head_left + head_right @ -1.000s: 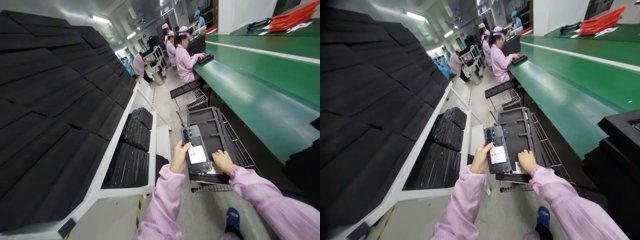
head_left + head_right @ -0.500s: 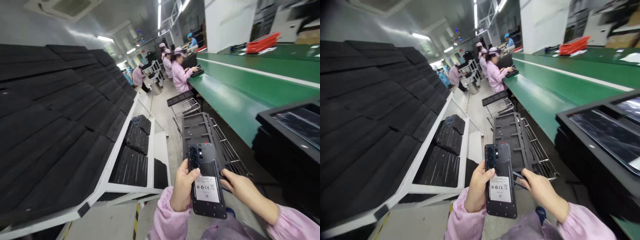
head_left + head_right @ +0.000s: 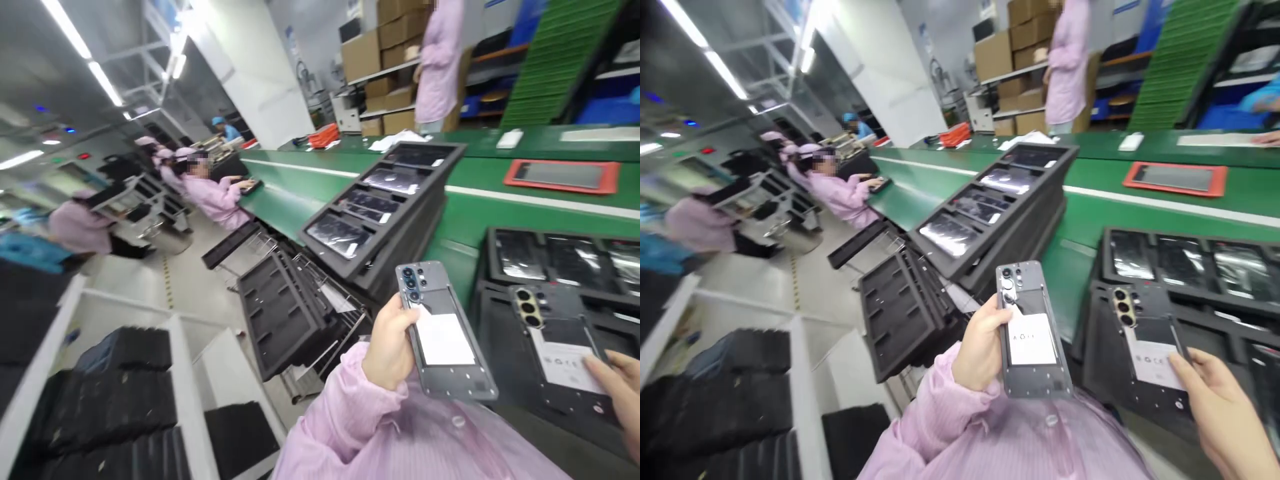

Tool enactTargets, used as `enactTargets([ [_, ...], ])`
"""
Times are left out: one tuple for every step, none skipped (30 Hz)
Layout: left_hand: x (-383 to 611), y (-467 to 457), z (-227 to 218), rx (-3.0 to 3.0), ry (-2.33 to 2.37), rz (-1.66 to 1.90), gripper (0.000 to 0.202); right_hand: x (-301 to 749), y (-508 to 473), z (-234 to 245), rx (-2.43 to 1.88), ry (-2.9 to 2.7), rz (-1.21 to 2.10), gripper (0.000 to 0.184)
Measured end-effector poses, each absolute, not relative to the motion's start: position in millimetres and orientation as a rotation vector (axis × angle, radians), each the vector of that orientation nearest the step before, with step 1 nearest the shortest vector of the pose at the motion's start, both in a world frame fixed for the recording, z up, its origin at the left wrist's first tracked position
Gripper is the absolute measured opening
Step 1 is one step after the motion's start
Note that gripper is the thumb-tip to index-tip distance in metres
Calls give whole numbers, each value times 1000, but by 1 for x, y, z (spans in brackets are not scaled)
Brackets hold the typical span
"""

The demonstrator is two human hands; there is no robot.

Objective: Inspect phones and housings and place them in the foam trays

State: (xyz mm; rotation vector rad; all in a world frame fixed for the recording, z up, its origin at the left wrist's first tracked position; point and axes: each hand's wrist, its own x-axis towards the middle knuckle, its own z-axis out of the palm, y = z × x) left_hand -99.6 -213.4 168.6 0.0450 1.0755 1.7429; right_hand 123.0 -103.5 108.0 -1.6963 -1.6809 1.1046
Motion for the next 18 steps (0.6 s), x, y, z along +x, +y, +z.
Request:
enactTargets([
  [-87,-198,168,55,1075,1727,28,145,-99,107,-1757,-1456,1185,23],
  [-75,-185,166,66,1078,1707,27,167,-94,105,-1786,-1247,1273,20],
  [-63,-172,165,78,1083,1688,25,188,-89,103,-1789,-1094,1321,17],
  [-53,-161,162,91,1087,1674,23,209,-85,101,-1775,-1003,1347,15],
  [-42,-150,159,100,1094,1667,22,230,-81,98,-1766,-947,1346,15],
  [-33,-139,156,102,1103,1667,21,248,-77,96,-1763,-914,1342,17],
  [-23,-130,152,92,1113,1666,21,264,-73,93,-1767,-892,1327,21],
  [-14,-120,149,70,1120,1668,22,278,-69,90,-1779,-877,1311,24],
  [-5,-112,145,32,1122,1664,23,289,-64,86,-1799,-877,1294,26],
  [4,-104,143,-14,1121,1656,24,298,-60,82,-1818,-904,1289,27],
  [13,-98,140,-58,1119,1642,24,303,-56,77,-1834,-952,1284,27],
  [21,-93,139,-98,1117,1622,24,305,-53,70,-1841,-1005,1293,27],
  [29,-89,138,-130,1117,1602,25,303,-51,63,-1838,-1056,1306,27],
  [35,-85,137,-154,1119,1580,25,299,-50,54,-1820,-1100,1325,28],
  [41,-83,138,-172,1125,1559,25,293,-50,45,-1788,-1135,1351,31],
  [45,-81,139,-186,1130,1540,26,284,-52,35,-1748,-1164,1387,34],
  [48,-80,141,-201,1134,1522,27,274,-54,24,-1708,-1194,1425,37],
  [49,-79,143,-216,1137,1506,28,264,-57,14,-1670,-1237,1456,40],
])
